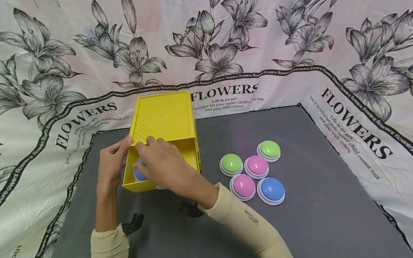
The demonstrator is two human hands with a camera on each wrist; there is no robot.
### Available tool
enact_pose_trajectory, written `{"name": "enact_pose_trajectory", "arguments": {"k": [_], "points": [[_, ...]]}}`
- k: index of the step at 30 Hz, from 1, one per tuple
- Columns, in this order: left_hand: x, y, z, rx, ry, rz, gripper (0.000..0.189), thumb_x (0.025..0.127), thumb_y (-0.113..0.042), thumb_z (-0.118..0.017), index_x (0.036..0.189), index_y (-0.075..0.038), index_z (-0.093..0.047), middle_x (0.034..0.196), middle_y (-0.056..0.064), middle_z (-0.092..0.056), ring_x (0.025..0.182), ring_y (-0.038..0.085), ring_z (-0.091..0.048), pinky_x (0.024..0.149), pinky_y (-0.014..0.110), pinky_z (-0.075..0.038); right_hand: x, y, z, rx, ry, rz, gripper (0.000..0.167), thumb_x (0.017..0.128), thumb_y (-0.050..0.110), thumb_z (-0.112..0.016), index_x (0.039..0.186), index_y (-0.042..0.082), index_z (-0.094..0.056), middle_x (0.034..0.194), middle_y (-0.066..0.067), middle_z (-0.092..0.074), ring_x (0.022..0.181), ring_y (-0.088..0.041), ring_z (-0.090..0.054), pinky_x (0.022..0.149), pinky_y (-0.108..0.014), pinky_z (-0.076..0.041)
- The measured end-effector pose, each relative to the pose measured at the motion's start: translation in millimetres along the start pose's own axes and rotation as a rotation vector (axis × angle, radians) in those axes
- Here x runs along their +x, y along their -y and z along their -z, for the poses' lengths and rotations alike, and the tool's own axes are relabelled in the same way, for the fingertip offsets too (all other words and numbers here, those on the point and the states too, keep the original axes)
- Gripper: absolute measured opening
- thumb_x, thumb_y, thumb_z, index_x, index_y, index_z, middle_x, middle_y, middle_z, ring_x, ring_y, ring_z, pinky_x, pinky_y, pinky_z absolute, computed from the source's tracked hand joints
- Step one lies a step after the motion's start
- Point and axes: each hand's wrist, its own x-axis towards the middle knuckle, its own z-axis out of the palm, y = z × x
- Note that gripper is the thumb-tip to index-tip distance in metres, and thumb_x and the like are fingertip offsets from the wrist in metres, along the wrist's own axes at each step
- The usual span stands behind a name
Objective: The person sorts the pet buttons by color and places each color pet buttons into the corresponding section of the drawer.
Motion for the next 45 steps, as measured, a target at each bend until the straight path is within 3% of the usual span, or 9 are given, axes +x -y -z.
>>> {"name": "enact_pose_trajectory", "arguments": {"k": [4,9,15,20,25,29,33,37,45], "points": [[-0.1,-1.1,-0.1,0.005,0.001,-0.007,0.054,0.100,-0.049,-0.069,0.144,-0.017,-0.064,0.153,-0.003,-0.060,0.137,0.027,-0.062,0.078,0.018,-0.063,-5.1,-5.9,8.5,0.034,-0.102,-0.056,0.042,0.097,0.036,-0.076,0.131,0.012,-0.070,0.122,-0.009,-0.067,0.101,-0.022,-0.062,0.086,-0.029,-0.061],[0.2,-1.4,0.6,0.018,-0.010,-0.003,0.055,0.100,-0.048,-0.068,0.145,-0.017,-0.062,0.154,-0.003,-0.059,0.138,0.026,-0.061,0.080,0.019,-0.063,-15.8,-24.1,16.9,0.049,-0.230,-0.112,0.042,0.097,0.032,-0.077,0.132,0.012,-0.068,0.122,-0.011,-0.061,0.108,-0.026,-0.058,0.089,-0.034,-0.059],[0.6,-1.7,1.1,0.022,-0.019,0.000,0.056,0.100,-0.049,-0.068,0.145,-0.016,-0.062,0.154,-0.004,-0.059,0.138,0.026,-0.061,0.082,0.021,-0.063,-33.0,-54.1,25.1,0.012,-0.274,-0.210,0.052,0.096,0.033,-0.078,0.140,0.012,-0.060,0.128,-0.016,-0.056,0.114,-0.032,-0.052,0.095,-0.045,-0.053],[-0.8,-0.7,0.7,0.036,-0.012,-0.010,0.057,0.100,-0.050,-0.067,0.145,-0.016,-0.062,0.154,-0.004,-0.059,0.139,0.025,-0.061,0.083,0.022,-0.063,-54.7,-81.4,29.5,0.021,-0.215,-0.356,0.064,0.095,0.035,-0.079,0.149,0.013,-0.053,0.143,-0.019,-0.051,0.130,-0.039,-0.048,0.109,-0.059,-0.047],[-1.7,0.4,-0.9,0.039,-0.012,-0.012,0.057,0.100,-0.051,-0.067,0.145,-0.016,-0.063,0.153,-0.006,-0.060,0.137,0.025,-0.062,0.083,0.023,-0.063,-85.2,-113.6,31.6,0.014,-0.123,-0.478,0.072,0.096,0.037,-0.078,0.154,0.010,-0.046,0.151,-0.026,-0.045,0.137,-0.049,-0.043,0.114,-0.068,-0.041],[-1.1,0.3,-2.9,0.044,-0.013,-0.005,0.056,0.100,-0.051,-0.067,0.145,-0.018,-0.063,0.153,-0.005,-0.061,0.136,0.025,-0.063,0.087,0.028,-0.063,-114.3,-141.4,29.1,0.013,-0.044,-0.559,0.076,0.096,0.037,-0.077,0.154,0.003,-0.044,0.151,-0.033,-0.043,0.137,-0.055,-0.041,0.111,-0.075,-0.038],[-0.1,-0.2,-5.0,0.043,-0.009,-0.006,0.056,0.099,-0.051,-0.068,0.145,-0.018,-0.063,0.152,-0.004,-0.061,0.135,0.025,-0.064,0.091,0.033,-0.063,-143.7,-168.4,18.6,0.008,0.022,-0.623,0.079,0.092,0.036,-0.080,0.148,-0.007,-0.045,0.142,-0.040,-0.046,0.127,-0.062,-0.044,0.099,-0.081,-0.039],[-0.7,-0.7,-5.1,0.035,-0.015,-0.001,0.056,0.099,-0.050,-0.068,0.145,-0.018,-0.063,0.152,-0.004,-0.061,0.135,0.025,-0.064,0.087,0.027,-0.064,-168.3,-185.8,4.7,0.017,0.110,-0.693,0.087,0.087,0.038,-0.085,0.147,-0.010,-0.044,0.133,-0.044,-0.047,0.118,-0.065,-0.047,0.090,-0.082,-0.042],[-1.1,-1.1,-3.3,0.035,-0.021,0.000,0.057,0.099,-0.051,-0.068,0.145,-0.017,-0.063,0.153,-0.003,-0.061,0.136,0.025,-0.063,0.081,0.019,-0.063,-191.0,-202.6,-15.4,0.054,0.227,-0.782,0.104,0.077,0.044,-0.092,0.150,-0.010,-0.042,0.132,-0.047,-0.044,0.120,-0.068,-0.045,0.091,-0.084,-0.042]]}}
